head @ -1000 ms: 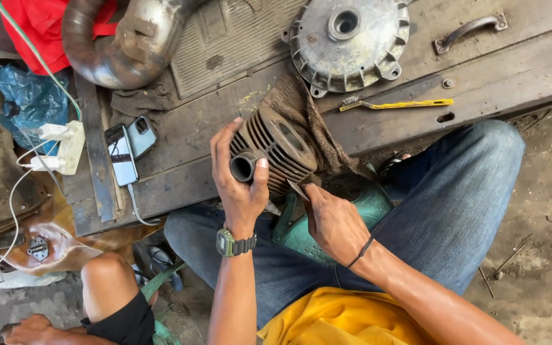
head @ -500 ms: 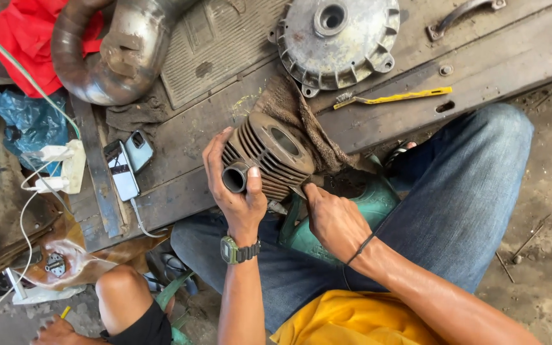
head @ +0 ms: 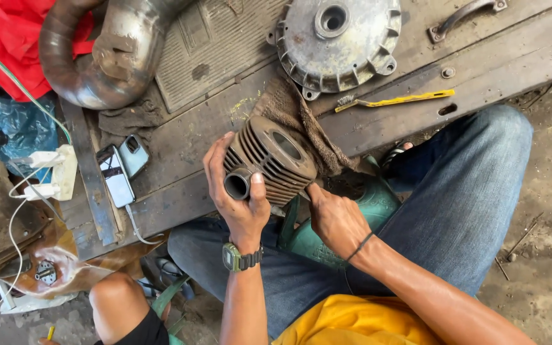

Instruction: The person cleans a metal engine cylinder head using a yellow brush and a metal scraper. They scrub the inner bore and the exterior cooling fins, then use the scraper to remove residue from between the fins. A smartphone is visible on the workbench nearby.

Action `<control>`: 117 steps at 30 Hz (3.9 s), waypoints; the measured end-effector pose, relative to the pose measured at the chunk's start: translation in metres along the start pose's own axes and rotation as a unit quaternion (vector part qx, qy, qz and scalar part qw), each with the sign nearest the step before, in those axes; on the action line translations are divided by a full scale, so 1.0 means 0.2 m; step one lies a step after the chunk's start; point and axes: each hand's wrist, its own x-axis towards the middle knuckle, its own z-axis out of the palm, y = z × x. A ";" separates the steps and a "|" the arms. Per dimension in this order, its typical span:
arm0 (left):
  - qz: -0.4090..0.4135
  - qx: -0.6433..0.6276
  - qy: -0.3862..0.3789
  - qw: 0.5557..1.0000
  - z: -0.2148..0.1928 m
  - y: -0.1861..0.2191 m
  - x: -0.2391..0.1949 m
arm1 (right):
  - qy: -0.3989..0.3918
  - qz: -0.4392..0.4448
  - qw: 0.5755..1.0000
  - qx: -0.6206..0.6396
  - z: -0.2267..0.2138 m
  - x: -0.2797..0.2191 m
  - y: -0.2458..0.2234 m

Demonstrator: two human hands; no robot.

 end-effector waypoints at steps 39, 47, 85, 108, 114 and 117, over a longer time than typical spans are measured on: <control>-0.007 -0.010 0.016 1.000 -0.01 0.03 -0.04 | 0.050 0.013 0.998 0.048 -0.04 -0.03 -0.08; -0.019 -0.001 0.018 1.000 -0.01 0.02 -0.05 | 0.036 0.036 0.999 0.019 -0.10 -0.06 -0.17; -0.088 0.001 0.000 0.996 -0.02 -0.12 0.09 | 0.085 0.032 0.996 0.020 0.02 0.12 -0.05; -0.164 -0.030 -0.016 0.986 -0.07 -0.16 0.20 | 0.090 0.030 0.995 -0.006 -0.20 0.05 -0.37; -0.144 -0.038 -0.025 0.989 -0.10 -0.11 0.20 | 0.068 0.019 0.997 -0.022 -0.08 0.17 -0.17; -0.125 -0.048 -0.025 0.991 -0.12 -0.04 0.21 | 0.073 0.021 0.996 -0.047 -0.13 0.12 -0.21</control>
